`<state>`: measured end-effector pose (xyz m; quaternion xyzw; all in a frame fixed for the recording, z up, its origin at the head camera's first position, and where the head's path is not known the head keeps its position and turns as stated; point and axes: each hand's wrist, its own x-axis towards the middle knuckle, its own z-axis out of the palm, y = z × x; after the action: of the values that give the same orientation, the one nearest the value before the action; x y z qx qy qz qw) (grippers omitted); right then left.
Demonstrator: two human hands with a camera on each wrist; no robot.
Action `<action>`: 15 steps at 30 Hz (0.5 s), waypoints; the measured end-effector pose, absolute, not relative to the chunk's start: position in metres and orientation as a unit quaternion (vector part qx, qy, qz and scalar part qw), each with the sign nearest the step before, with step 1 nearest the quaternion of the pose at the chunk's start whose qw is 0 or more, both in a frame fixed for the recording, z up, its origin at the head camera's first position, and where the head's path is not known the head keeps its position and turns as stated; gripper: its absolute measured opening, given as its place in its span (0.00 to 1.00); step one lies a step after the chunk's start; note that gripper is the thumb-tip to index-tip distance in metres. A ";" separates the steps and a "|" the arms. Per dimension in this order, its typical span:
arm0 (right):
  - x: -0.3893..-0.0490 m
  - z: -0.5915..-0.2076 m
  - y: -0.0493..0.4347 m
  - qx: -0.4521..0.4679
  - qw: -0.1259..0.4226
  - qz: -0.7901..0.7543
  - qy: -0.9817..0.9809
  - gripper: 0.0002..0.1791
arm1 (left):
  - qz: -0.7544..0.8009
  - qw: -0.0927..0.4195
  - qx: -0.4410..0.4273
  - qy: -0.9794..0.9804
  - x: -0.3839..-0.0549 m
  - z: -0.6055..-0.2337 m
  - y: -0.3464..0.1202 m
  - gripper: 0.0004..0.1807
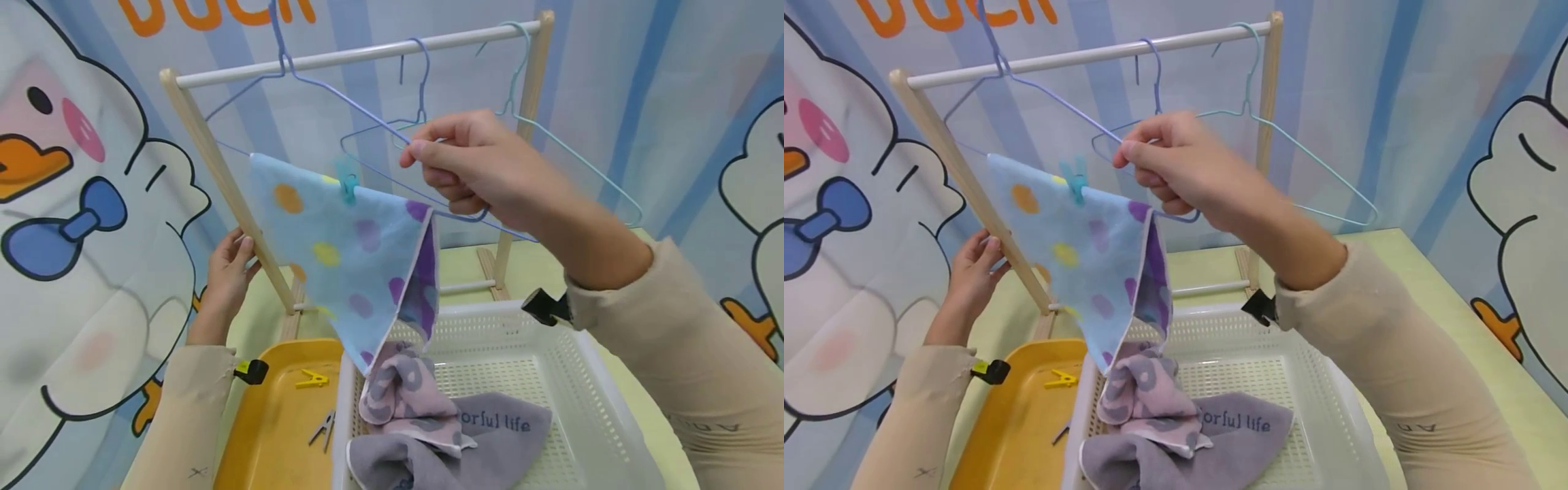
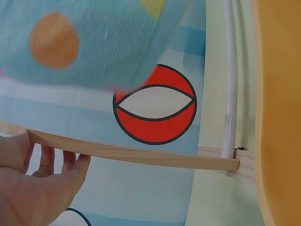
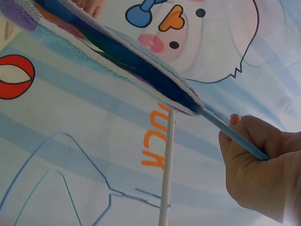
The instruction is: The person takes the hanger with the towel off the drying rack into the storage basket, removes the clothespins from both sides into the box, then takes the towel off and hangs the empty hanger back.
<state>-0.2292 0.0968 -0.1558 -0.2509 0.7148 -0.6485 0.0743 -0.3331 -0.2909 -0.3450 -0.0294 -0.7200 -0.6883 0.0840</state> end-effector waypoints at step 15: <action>-0.234 -0.154 0.164 -0.279 0.016 -0.672 0.685 0.16 | -0.692 0.089 -0.020 -0.716 -0.339 -0.345 -0.287 0.28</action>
<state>-0.2336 0.1645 -0.1545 -0.2793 0.6854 -0.6723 0.0161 -0.3386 -0.2872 -0.3450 -0.0204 -0.7164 -0.6917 0.0887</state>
